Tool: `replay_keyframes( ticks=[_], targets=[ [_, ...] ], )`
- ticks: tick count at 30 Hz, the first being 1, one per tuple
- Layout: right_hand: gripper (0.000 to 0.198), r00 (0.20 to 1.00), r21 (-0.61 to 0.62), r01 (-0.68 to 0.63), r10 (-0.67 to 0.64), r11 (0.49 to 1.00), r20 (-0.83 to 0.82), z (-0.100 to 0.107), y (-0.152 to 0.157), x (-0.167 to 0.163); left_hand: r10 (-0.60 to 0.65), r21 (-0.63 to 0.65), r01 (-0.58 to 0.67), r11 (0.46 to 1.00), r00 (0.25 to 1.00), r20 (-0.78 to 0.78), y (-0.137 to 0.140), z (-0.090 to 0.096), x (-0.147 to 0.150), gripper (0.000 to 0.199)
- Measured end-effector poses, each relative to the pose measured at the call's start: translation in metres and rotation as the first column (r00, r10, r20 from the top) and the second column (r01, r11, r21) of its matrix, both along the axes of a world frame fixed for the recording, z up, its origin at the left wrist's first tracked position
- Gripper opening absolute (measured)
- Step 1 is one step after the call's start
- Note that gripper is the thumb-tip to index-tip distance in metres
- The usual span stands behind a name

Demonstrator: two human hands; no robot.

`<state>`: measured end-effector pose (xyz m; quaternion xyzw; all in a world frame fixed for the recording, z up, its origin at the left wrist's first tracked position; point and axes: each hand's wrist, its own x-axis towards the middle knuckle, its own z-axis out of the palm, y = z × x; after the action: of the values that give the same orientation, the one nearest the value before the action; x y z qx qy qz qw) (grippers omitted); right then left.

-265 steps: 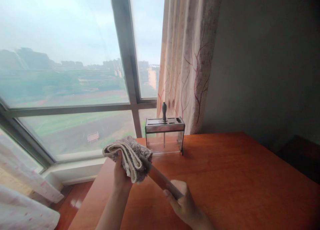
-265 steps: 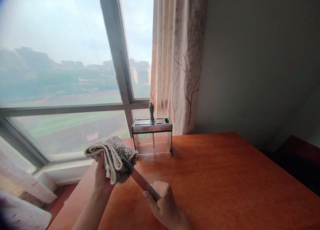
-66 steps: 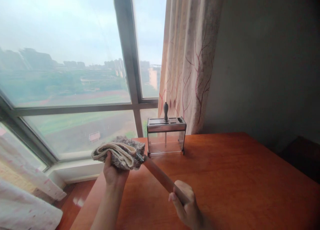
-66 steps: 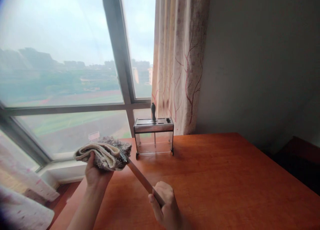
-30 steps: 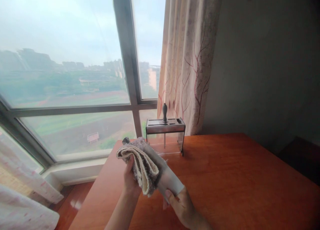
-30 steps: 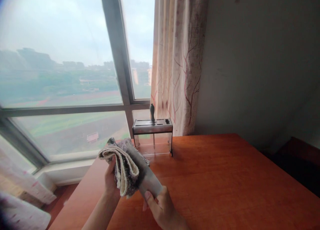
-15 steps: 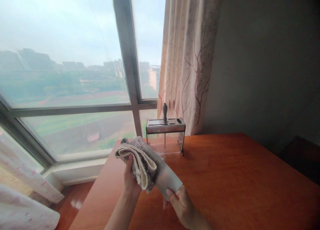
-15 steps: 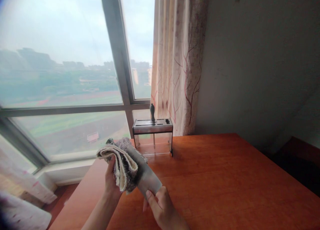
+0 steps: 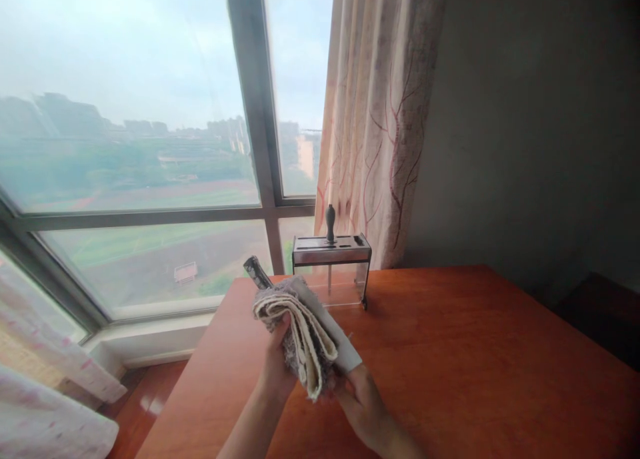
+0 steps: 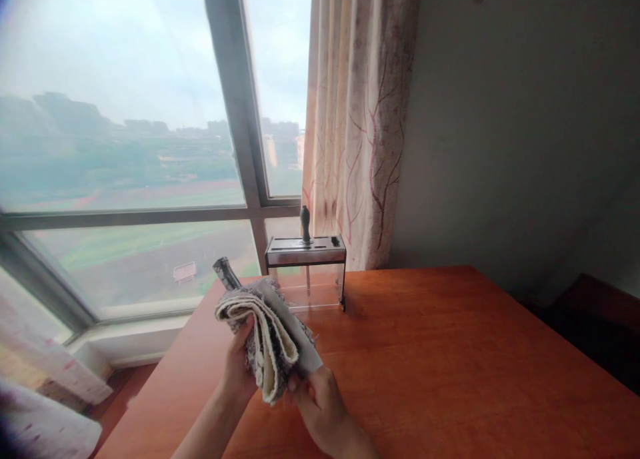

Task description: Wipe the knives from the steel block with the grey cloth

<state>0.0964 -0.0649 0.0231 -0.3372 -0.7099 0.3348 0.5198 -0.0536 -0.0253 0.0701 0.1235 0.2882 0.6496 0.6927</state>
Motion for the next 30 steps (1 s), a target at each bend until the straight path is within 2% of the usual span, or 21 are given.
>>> replay_keyframes(
  ticks=[3, 6, 11, 14, 17, 21, 26, 30],
  targets=[
    [0.034, 0.995, -0.125, -0.098, 0.094, 0.987, -0.042, 0.004, 0.0, 0.003, 0.102, 0.042, -0.103, 0.994, 0.995, 0.022, 0.003, 0.007, -0.007, 0.014],
    [0.04, 0.997, -0.133, -0.082, 0.079, 0.988, -0.026, 0.005, 0.0, 0.003, 0.165, 0.055, -0.167, 0.984, 0.986, 0.038, 0.006, 0.01, -0.011, 0.009],
    [0.045, 0.999, -0.092, -0.013, 0.017, 0.996, 0.048, -0.001, 0.001, 0.003, 0.094, 0.058, -0.095, 0.994, 0.995, 0.023, 0.006, 0.005, -0.006, 0.015],
    [0.044, 0.999, -0.116, 0.033, -0.03, 0.993, 0.026, -0.008, 0.003, 0.003, 0.054, 0.031, -0.054, 0.998, 0.998, -0.013, 0.002, -0.002, 0.005, 0.022],
    [0.044, 0.998, -0.155, 0.053, -0.056, 0.986, -0.012, -0.014, 0.006, 0.004, -0.003, -0.019, 0.001, 1.0, 0.997, -0.078, -0.003, -0.007, 0.018, 0.033],
    [0.049, 0.999, -0.123, 0.043, -0.043, 0.991, 0.009, -0.019, 0.011, 0.005, -0.034, -0.029, 0.028, 0.999, 0.979, -0.202, -0.003, -0.014, 0.022, 0.041],
    [0.042, 0.992, -0.149, 0.01, 0.008, 0.989, 0.124, -0.009, 0.013, 0.008, -0.001, 0.003, 0.002, 1.0, 0.93, -0.367, 0.004, -0.022, 0.008, 0.04],
    [0.043, 0.992, -0.162, 0.081, -0.063, 0.984, 0.114, 0.003, 0.015, 0.017, 0.003, 0.025, 0.009, 1.0, 0.897, -0.443, 0.006, -0.022, 0.002, 0.039]
  ],
)
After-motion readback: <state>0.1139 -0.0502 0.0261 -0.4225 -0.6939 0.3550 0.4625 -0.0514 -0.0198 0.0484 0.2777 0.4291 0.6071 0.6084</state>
